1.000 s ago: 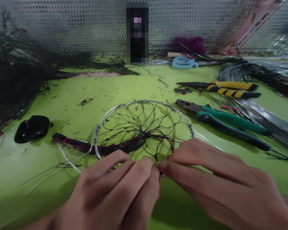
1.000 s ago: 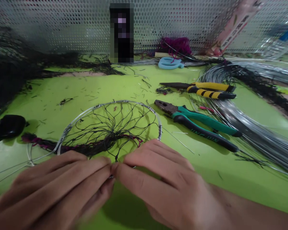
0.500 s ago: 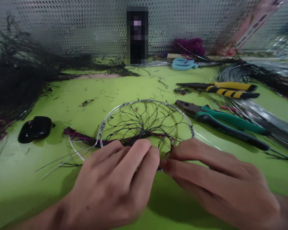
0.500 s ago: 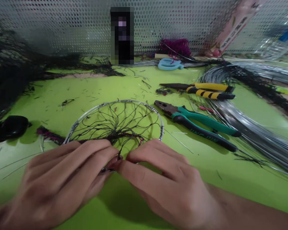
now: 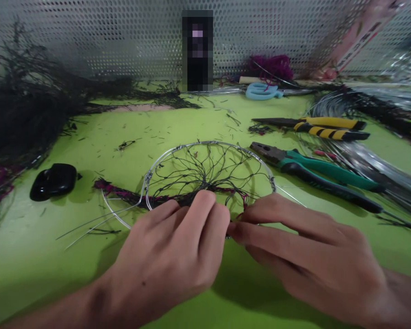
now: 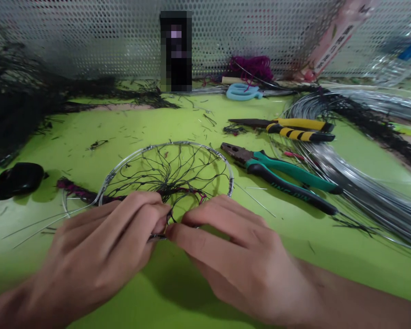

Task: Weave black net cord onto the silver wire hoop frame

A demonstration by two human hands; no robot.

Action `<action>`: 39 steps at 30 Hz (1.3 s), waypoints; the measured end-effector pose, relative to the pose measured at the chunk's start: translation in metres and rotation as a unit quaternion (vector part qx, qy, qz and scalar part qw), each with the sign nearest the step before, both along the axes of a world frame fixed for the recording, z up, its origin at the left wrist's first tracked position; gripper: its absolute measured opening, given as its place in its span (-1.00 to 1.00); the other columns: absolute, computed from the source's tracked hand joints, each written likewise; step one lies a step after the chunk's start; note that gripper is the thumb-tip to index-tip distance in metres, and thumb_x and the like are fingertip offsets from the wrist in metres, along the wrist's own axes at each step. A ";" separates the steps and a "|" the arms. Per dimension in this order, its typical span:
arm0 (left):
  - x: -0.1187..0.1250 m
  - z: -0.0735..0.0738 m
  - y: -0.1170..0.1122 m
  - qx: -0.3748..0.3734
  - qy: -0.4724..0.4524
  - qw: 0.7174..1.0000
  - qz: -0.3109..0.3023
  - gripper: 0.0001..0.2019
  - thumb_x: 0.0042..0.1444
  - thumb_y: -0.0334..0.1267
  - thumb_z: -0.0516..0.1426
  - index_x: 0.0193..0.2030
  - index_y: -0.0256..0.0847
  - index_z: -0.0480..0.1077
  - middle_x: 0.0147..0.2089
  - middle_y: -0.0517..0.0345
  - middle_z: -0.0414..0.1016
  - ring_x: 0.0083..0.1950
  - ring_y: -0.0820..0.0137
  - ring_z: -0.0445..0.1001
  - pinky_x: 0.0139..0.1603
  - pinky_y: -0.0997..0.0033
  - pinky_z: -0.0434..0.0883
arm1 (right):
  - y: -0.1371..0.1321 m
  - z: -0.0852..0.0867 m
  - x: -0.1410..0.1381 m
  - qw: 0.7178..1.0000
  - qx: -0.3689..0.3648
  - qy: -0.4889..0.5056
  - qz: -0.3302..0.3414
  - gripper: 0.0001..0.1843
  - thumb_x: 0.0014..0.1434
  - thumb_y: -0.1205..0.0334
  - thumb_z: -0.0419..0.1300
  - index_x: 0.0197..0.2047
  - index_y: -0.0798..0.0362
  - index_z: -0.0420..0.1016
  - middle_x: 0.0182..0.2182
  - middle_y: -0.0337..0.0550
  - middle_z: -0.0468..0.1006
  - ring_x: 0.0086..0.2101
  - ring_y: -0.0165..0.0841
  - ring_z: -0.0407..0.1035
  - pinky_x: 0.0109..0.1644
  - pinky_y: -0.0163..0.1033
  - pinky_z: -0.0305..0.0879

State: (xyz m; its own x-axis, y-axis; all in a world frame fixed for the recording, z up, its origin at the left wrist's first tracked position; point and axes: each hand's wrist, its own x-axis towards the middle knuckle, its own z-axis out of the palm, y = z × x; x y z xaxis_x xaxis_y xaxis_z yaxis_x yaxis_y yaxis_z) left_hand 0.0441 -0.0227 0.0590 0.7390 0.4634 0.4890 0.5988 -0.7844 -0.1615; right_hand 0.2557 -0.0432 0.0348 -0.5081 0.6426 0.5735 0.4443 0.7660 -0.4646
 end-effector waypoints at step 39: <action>-0.002 -0.012 0.001 -0.034 0.045 0.998 0.001 -0.81 0.22 -0.58 -0.03 -0.21 -0.27 0.31 -0.31 0.08 0.44 -0.55 0.36 0.42 -0.64 0.31 0.34 | 0.003 0.007 -0.010 0.991 -0.122 -0.053 -0.017 -0.88 0.35 0.34 0.15 -0.19 0.05 0.53 -0.10 -0.06 0.47 -0.09 -0.27 0.42 -0.01 -0.11 0.40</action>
